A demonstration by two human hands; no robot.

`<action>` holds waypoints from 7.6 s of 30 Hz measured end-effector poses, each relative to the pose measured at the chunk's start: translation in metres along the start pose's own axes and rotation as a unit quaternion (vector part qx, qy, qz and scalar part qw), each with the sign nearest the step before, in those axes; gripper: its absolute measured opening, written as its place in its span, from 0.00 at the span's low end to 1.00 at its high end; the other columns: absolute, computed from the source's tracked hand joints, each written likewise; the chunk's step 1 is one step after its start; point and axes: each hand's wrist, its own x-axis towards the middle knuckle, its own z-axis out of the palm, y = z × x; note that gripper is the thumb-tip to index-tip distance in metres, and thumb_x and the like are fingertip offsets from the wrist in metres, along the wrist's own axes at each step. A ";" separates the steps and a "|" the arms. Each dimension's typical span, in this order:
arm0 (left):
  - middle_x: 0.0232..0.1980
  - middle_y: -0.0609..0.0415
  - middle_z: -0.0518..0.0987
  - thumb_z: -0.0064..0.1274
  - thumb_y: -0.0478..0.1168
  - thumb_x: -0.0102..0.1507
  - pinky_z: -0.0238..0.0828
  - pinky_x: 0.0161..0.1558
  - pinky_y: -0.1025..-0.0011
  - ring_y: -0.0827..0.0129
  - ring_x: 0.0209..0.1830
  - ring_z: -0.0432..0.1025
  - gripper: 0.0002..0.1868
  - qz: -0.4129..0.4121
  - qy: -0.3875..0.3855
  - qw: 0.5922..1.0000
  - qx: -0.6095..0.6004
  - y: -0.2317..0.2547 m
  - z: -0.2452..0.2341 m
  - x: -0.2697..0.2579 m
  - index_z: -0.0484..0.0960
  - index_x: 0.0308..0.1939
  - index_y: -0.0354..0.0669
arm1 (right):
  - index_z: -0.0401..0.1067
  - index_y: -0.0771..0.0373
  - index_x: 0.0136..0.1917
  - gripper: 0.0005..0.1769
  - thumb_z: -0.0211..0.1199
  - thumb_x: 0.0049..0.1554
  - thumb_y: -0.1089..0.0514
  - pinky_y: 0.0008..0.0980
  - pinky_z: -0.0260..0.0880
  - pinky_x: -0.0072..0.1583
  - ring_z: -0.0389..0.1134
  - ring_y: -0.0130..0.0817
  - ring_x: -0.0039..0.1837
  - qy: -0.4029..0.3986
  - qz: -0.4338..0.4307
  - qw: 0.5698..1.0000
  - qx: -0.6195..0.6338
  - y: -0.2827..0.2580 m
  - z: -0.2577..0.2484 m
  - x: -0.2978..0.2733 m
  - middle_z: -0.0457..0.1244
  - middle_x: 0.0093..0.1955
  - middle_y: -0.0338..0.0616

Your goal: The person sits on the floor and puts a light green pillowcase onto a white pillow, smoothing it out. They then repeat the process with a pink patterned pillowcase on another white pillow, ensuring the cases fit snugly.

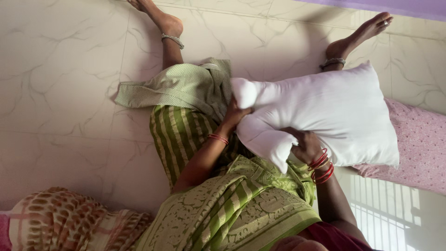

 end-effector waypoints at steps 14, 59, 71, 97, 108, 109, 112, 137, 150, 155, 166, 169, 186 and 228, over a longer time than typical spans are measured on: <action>0.63 0.49 0.80 0.61 0.23 0.52 0.72 0.66 0.60 0.55 0.63 0.72 0.25 0.191 -0.160 0.935 0.253 0.030 0.037 -0.010 0.84 0.53 0.40 | 0.36 0.65 0.81 0.72 0.75 0.33 0.57 0.60 0.55 0.71 0.54 0.63 0.76 -0.006 -0.121 0.977 -0.173 -0.042 -0.039 0.079 0.54 0.76 0.66; 0.57 0.51 0.79 0.61 0.31 0.62 0.72 0.47 0.66 0.62 0.48 0.70 0.32 0.001 0.180 0.984 0.001 0.002 -0.115 0.045 0.75 0.71 0.41 | 0.68 0.56 0.65 0.42 0.74 0.37 0.56 0.47 0.68 0.63 0.67 0.53 0.63 -0.083 -0.005 0.993 -0.080 -0.016 0.047 0.153 0.66 0.59 0.53; 0.26 0.38 0.77 0.59 0.41 0.70 0.64 0.32 0.64 0.63 0.24 0.65 0.16 -0.034 0.250 0.949 0.191 -0.030 -0.099 0.038 0.84 0.38 0.26 | 0.69 0.65 0.66 0.46 0.77 0.41 0.41 0.46 0.69 0.49 0.68 0.49 0.46 0.140 -0.063 0.987 0.049 -0.002 -0.006 0.162 0.66 0.45 0.55; 0.75 0.39 0.58 0.57 0.42 0.66 0.50 0.76 0.48 0.43 0.74 0.55 0.33 0.354 0.281 0.840 0.300 0.181 0.025 -0.013 0.62 0.72 0.41 | 0.68 0.62 0.58 0.23 0.64 0.57 0.46 0.40 0.70 0.52 0.66 0.45 0.51 0.394 -0.011 0.919 0.023 0.059 0.016 0.172 0.66 0.49 0.49; 0.33 0.48 0.81 0.50 0.25 0.66 0.76 0.33 0.68 0.64 0.30 0.76 0.06 0.298 0.084 0.855 0.416 0.104 0.013 -0.021 0.79 0.38 0.38 | 0.68 0.62 0.55 0.16 0.57 0.63 0.48 0.37 0.69 0.51 0.64 0.40 0.49 0.437 0.033 0.898 0.040 0.092 -0.046 0.192 0.64 0.47 0.47; 0.35 0.47 0.82 0.49 0.26 0.64 0.77 0.34 0.68 0.63 0.31 0.76 0.06 0.330 0.058 0.846 0.415 0.092 0.024 -0.032 0.79 0.39 0.38 | 0.68 0.62 0.54 0.15 0.56 0.63 0.48 0.36 0.69 0.51 0.64 0.39 0.48 0.440 0.030 0.896 0.042 0.090 -0.053 0.200 0.64 0.47 0.47; 0.30 0.46 0.81 0.51 0.27 0.65 0.75 0.25 0.66 0.62 0.24 0.75 0.05 0.237 -0.165 0.857 0.426 0.058 0.058 -0.069 0.82 0.41 0.34 | 0.68 0.61 0.53 0.14 0.55 0.65 0.48 0.35 0.69 0.51 0.63 0.38 0.48 0.442 0.020 0.896 0.043 0.079 -0.062 0.215 0.63 0.46 0.46; 0.72 0.45 0.72 0.29 0.61 0.75 0.54 0.73 0.49 0.49 0.74 0.65 0.33 0.115 0.245 0.912 0.308 -0.016 -0.034 0.009 0.69 0.72 0.42 | 0.63 0.58 0.69 0.35 0.69 0.52 0.46 0.45 0.67 0.61 0.59 0.48 0.66 0.078 -0.042 0.969 -0.229 -0.051 0.134 0.220 0.57 0.62 0.50; 0.70 0.51 0.72 0.47 0.50 0.71 0.48 0.69 0.50 0.57 0.71 0.64 0.24 0.139 0.231 0.825 0.497 -0.009 -0.037 -0.004 0.73 0.67 0.44 | 0.61 0.58 0.76 0.49 0.62 0.56 0.23 0.54 0.61 0.67 0.62 0.60 0.68 0.089 0.112 0.979 -0.143 0.112 -0.046 0.255 0.63 0.67 0.61; 0.73 0.48 0.70 0.53 0.44 0.67 0.50 0.69 0.50 0.56 0.73 0.62 0.26 0.142 0.241 0.825 0.491 -0.010 -0.038 -0.003 0.72 0.69 0.43 | 0.53 0.45 0.84 0.61 0.53 0.49 0.12 0.55 0.66 0.65 0.64 0.63 0.65 -0.056 0.132 0.979 -0.142 0.056 -0.038 0.201 0.63 0.64 0.65; 0.63 0.40 0.74 0.57 0.37 0.64 0.64 0.69 0.58 0.47 0.65 0.69 0.17 0.173 0.184 0.949 0.189 -0.036 -0.133 0.007 0.82 0.56 0.39 | 0.58 0.47 0.77 0.49 0.73 0.45 0.58 0.51 0.70 0.51 0.66 0.51 0.54 -0.012 -0.019 0.965 -0.260 -0.112 0.007 0.093 0.60 0.58 0.58; 0.52 0.40 0.84 0.51 0.47 0.69 0.71 0.59 0.62 0.56 0.53 0.76 0.18 -0.026 0.207 0.977 -0.048 -0.006 -0.157 -0.002 0.88 0.49 0.37 | 0.59 0.51 0.78 0.46 0.64 0.48 0.68 0.48 0.69 0.51 0.66 0.48 0.54 0.001 -0.070 0.962 -0.264 -0.118 0.026 0.076 0.60 0.60 0.58; 0.48 0.48 0.76 0.56 0.32 0.62 0.69 0.52 0.56 0.54 0.49 0.72 0.10 0.233 0.284 0.784 0.501 0.129 -0.064 -0.019 0.81 0.47 0.40 | 0.66 0.52 0.72 0.31 0.54 0.54 0.58 0.44 0.67 0.52 0.67 0.43 0.54 0.031 -0.157 0.946 -0.281 -0.139 0.051 0.039 0.63 0.55 0.51; 0.49 0.39 0.71 0.64 0.33 0.57 0.66 0.52 0.52 0.44 0.51 0.69 0.21 0.083 0.182 0.892 0.406 -0.007 -0.015 -0.045 0.68 0.48 0.38 | 0.53 0.62 0.81 0.49 0.69 0.59 0.36 0.60 0.63 0.57 0.61 0.62 0.58 0.236 0.004 0.943 -0.236 0.018 0.053 0.157 0.56 0.64 0.67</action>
